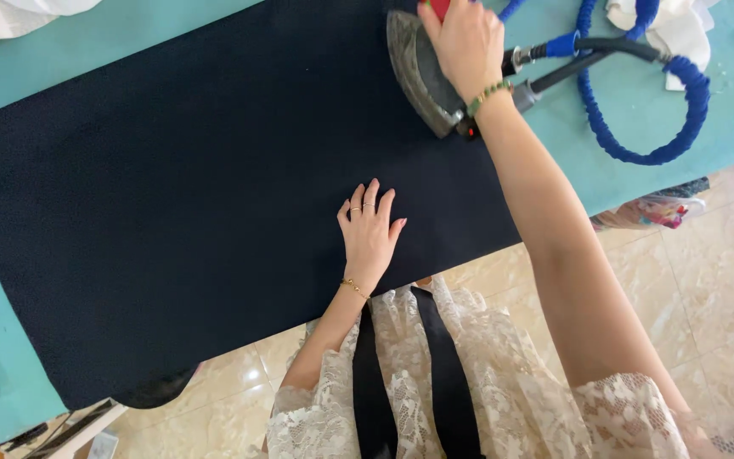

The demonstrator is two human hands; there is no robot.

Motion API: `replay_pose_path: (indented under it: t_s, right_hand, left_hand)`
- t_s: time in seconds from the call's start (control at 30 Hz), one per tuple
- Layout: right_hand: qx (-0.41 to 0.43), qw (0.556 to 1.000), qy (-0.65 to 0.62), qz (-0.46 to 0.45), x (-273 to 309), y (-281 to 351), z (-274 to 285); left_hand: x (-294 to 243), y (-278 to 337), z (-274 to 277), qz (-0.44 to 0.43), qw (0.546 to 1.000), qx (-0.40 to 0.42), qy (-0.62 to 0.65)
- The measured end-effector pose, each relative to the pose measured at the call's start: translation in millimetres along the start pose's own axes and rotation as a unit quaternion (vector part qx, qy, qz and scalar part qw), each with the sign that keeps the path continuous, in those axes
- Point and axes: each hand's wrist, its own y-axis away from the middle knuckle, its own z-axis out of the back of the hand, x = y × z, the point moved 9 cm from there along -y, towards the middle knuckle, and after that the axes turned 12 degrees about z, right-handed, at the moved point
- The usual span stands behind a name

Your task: Ironing a piece of black fabric on an ironing board with a steam iron.

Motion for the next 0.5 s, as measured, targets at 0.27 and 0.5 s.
replay_pose_path:
  t_s: [0.27, 0.5]
  right_hand:
    - [0.122, 0.991, -0.045, -0.034, 30.2, 66.4, 60.8]
    - [0.119, 0.991, -0.040, -0.039, 18.4, 52.9, 38.7]
  left_hand:
    - [-9.1, 5.2, 0.6, -0.009, 1.000, 0.008, 0.011]
    - [-23.2, 16.3, -2.9, -0.042, 0.999, 0.025, 0.024]
